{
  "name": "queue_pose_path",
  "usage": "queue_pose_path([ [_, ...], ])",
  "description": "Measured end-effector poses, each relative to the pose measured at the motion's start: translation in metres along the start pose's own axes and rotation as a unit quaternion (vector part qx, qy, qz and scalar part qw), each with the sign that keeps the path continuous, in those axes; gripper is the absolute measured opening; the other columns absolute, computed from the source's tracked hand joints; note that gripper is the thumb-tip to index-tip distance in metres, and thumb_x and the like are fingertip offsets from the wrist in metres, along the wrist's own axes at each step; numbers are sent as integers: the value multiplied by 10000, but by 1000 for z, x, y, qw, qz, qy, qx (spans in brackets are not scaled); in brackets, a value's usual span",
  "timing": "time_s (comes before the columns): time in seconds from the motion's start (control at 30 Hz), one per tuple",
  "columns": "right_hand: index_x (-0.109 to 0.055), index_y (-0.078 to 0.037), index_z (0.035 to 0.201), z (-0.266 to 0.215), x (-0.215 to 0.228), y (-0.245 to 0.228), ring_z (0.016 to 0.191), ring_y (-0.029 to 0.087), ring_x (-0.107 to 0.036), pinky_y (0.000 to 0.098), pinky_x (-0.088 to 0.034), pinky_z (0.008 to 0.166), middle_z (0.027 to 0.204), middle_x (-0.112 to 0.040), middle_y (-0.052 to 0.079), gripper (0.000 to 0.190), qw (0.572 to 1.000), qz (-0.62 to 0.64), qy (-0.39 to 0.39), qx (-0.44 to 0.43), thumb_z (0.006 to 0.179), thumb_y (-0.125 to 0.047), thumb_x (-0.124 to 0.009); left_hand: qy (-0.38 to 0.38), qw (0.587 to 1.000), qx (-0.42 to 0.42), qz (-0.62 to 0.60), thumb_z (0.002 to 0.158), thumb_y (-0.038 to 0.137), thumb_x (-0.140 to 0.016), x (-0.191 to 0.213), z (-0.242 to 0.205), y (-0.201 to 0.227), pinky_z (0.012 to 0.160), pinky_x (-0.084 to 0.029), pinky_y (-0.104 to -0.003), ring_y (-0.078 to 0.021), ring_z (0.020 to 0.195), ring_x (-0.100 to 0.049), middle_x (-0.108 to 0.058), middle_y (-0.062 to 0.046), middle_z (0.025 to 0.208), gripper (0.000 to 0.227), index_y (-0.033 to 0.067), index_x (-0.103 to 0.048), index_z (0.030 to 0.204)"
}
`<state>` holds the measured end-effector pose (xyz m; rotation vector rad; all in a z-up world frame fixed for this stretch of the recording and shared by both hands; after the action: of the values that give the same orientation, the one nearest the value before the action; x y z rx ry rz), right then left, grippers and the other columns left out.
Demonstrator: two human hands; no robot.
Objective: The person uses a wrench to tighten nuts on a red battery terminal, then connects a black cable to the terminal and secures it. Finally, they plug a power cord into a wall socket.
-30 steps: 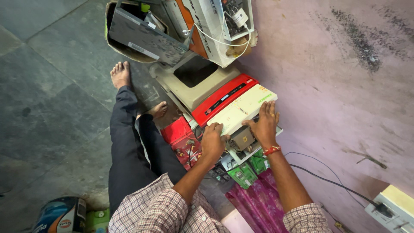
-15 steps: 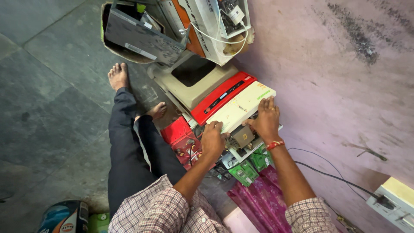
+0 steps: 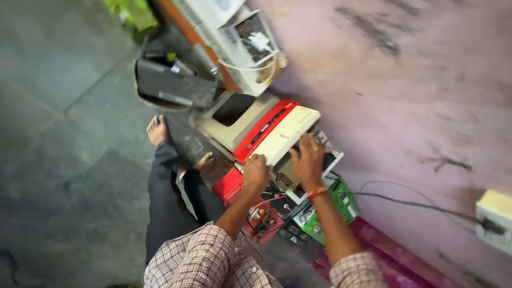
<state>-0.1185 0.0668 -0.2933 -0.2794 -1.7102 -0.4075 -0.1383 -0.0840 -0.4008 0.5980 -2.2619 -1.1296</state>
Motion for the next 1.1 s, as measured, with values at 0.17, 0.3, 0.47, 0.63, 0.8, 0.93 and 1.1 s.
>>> queue_pose_path([
  [0.17, -755, -53, 934, -126, 9, -25, 1020, 372, -658, 464, -484, 935, 1004, -742, 132, 142, 979, 122, 111, -119, 891, -189, -749, 22, 996, -16, 79, 848, 175, -767, -18, 10, -18, 839, -531, -540, -439, 1009, -649, -685, -221, 1067, 211, 16, -696, 968],
  [0.3, -768, -71, 949, -212, 25, -10, 874, 301, -734, 418, -552, 785, 946, -769, 103, 138, 930, 230, 117, -262, 899, -200, -764, -10, 993, -57, 103, 883, 217, -697, -8, 18, -26, 822, -544, -550, -447, 944, -690, -699, -246, 1003, 219, 13, -678, 960],
  [0.47, -711, -59, 1175, -289, 37, 50, 966, 328, -734, 398, -582, 811, 1114, -747, 159, 272, 871, 229, 221, -374, 919, -150, -714, -65, 977, 54, 195, 892, 360, -676, 7, 26, -8, 941, -532, -534, -445, 1121, -659, -694, -227, 1198, 357, 91, -724, 1122],
  [0.63, -706, -57, 1176, -325, 49, 112, 911, 278, -749, 360, -584, 806, 1063, -765, 142, 266, 833, 227, 271, -427, 932, -163, -719, -32, 976, -24, 212, 900, 377, -661, 18, 18, 20, 963, -528, -520, -446, 1120, -669, -718, -245, 1167, 394, 95, -745, 1162],
  [0.8, -710, 10, 1161, -316, 25, 136, 980, 185, -756, 302, -585, 849, 1075, -780, 138, 239, 739, 427, 309, -419, 988, -146, -662, -20, 963, -59, 263, 986, 369, -553, 22, 17, 25, 952, -523, -528, -463, 1092, -658, -718, -234, 1125, 350, 123, -729, 1163],
  [0.93, -697, 41, 1156, -294, -4, 129, 948, 174, -750, 294, -598, 836, 1069, -781, 117, 245, 631, 592, 296, -403, 1006, -134, -614, -43, 906, -202, 369, 946, 290, -542, 49, 0, 21, 888, -539, -536, -435, 1045, -676, -718, -188, 1115, 283, 98, -719, 1056],
  [1.1, -719, 40, 1108, -265, -22, 120, 926, 163, -746, 283, -590, 802, 1033, -782, 115, 249, 622, 607, 279, -407, 993, -162, -630, -60, 843, -239, 479, 909, 252, -524, 94, -26, 21, 853, -554, -515, -408, 1020, -692, -729, -158, 1086, 262, 123, -735, 996],
])
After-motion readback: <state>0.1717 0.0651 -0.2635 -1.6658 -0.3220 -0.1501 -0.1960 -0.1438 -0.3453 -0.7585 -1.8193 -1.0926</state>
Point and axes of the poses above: each hand's wrist, its own z-axis towards the middle knuckle, its own x-axis out of the back of the hand, y = z × x, the point moved 1 cm from there along z, towards the middle knuckle
